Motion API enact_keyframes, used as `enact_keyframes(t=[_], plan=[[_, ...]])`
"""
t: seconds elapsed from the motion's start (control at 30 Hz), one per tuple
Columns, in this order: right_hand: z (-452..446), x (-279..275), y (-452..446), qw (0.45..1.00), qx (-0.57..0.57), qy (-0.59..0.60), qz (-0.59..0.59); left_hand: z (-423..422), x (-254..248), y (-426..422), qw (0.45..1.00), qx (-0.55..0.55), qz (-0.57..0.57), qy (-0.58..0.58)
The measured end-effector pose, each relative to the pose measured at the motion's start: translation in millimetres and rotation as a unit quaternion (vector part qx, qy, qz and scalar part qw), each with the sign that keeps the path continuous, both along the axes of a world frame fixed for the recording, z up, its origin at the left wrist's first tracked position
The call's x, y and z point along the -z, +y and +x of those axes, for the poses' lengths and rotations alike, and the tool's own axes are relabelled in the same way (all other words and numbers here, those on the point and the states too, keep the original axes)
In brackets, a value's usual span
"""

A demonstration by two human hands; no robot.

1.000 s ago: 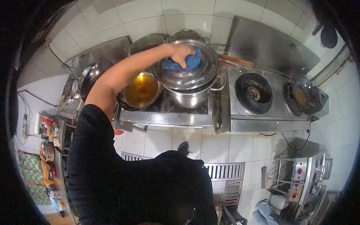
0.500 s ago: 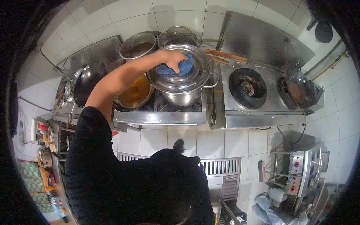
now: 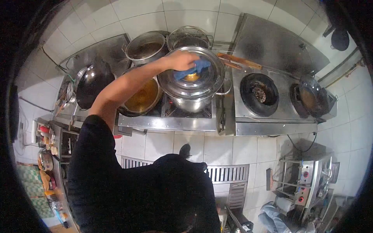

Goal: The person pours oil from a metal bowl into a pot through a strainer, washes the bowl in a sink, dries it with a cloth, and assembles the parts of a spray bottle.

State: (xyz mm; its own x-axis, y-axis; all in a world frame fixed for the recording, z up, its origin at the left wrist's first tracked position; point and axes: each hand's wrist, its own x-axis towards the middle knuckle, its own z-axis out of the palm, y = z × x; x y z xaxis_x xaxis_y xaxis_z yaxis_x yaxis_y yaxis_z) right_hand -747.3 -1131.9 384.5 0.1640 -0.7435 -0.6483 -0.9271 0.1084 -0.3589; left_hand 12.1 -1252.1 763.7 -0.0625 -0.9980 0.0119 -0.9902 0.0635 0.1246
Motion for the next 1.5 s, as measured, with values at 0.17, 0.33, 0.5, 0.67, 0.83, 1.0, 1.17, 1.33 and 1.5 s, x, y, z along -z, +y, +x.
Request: enact_keyframes(t=[0.17,0.33,0.5,0.67,0.83,1.0,1.17,1.33,1.5], plan=[[4.9,3.2,4.1,1.0,-0.001,-0.002,0.002,7.7,-22.6,42.4,0.876,-0.16,-0.27,0.366],[0.3,25.0,13.0,0.998,-0.053,-0.024,-0.005,-47.5,-75.2,156.9,0.488,-0.235,-0.26,0.799],[11.2,80.0,-52.0,0.95,-0.191,0.024,-0.247,-102.4,0.2,254.1,0.357,-0.415,-0.133,0.826],[192.2,-136.7,-162.3,0.944,0.028,-0.246,-0.217,-158.5,166.0,301.0,0.315,-0.366,-0.105,0.87],[319.7,-252.0,-286.4,0.853,-0.172,-0.266,-0.414,-192.7,189.2,279.7,0.252,-0.437,-0.13,0.854],[426.9,-319.6,-396.1,0.733,-0.291,-0.29,-0.543,-217.1,174.9,257.5,0.121,-0.423,-0.218,0.871],[498.6,-324.1,-514.2,0.753,-0.352,-0.202,-0.518,-264.8,179.8,233.0,0.047,-0.457,-0.374,0.806],[563.4,-284.0,-605.6,0.73,-0.586,-0.143,-0.322,-329.6,216.7,223.3,-0.014,-0.352,-0.431,0.831],[577.3,-319.7,-572.5,0.883,-0.403,-0.133,0.2,-396.1,213.9,195.1,-0.085,-0.406,-0.527,0.742]])
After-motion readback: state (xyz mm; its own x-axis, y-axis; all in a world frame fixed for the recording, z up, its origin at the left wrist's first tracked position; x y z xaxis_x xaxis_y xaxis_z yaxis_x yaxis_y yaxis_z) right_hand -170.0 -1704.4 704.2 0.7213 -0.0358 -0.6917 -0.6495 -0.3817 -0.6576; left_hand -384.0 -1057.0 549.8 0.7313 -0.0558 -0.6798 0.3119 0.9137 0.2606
